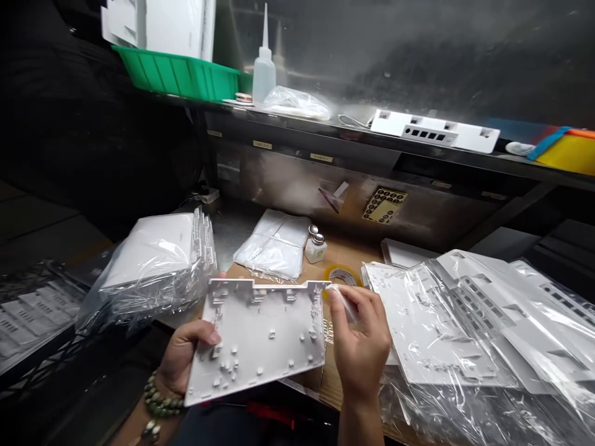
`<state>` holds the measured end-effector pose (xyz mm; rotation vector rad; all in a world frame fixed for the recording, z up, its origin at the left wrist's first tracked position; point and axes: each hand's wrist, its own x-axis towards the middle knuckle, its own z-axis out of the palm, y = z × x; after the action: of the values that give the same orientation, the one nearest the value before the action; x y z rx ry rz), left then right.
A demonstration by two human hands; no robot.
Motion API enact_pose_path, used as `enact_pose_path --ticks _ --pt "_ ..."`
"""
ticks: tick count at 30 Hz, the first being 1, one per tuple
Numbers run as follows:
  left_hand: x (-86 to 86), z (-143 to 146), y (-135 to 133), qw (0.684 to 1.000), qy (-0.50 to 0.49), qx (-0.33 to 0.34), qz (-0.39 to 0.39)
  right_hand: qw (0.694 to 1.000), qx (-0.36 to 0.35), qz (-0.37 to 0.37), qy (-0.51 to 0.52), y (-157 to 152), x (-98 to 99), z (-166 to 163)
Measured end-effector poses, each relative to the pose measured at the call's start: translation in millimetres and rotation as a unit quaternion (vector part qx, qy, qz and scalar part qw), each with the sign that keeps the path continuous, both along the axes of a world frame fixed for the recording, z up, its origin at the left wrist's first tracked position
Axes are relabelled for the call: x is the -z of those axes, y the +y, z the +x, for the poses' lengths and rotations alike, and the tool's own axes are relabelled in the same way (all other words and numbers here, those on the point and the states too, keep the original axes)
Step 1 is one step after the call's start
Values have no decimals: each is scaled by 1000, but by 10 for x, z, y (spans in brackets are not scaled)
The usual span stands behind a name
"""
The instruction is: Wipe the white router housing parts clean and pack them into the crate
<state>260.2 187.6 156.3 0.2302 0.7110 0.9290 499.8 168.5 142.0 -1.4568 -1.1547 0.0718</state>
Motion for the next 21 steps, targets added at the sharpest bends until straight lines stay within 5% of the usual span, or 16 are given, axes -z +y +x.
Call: enact_pose_path --ticks 4,8,21 --pt "-39 400 -42 994 53 -87 40 996 -72 36 40 -10 -263 -380" --pt "-28 643 -61 989 80 -56 111 990 -124 55 41 24 -425 -620" --pt "20 718 -47 992 67 -53 98 996 -58 58 -27 97 -284 -455"
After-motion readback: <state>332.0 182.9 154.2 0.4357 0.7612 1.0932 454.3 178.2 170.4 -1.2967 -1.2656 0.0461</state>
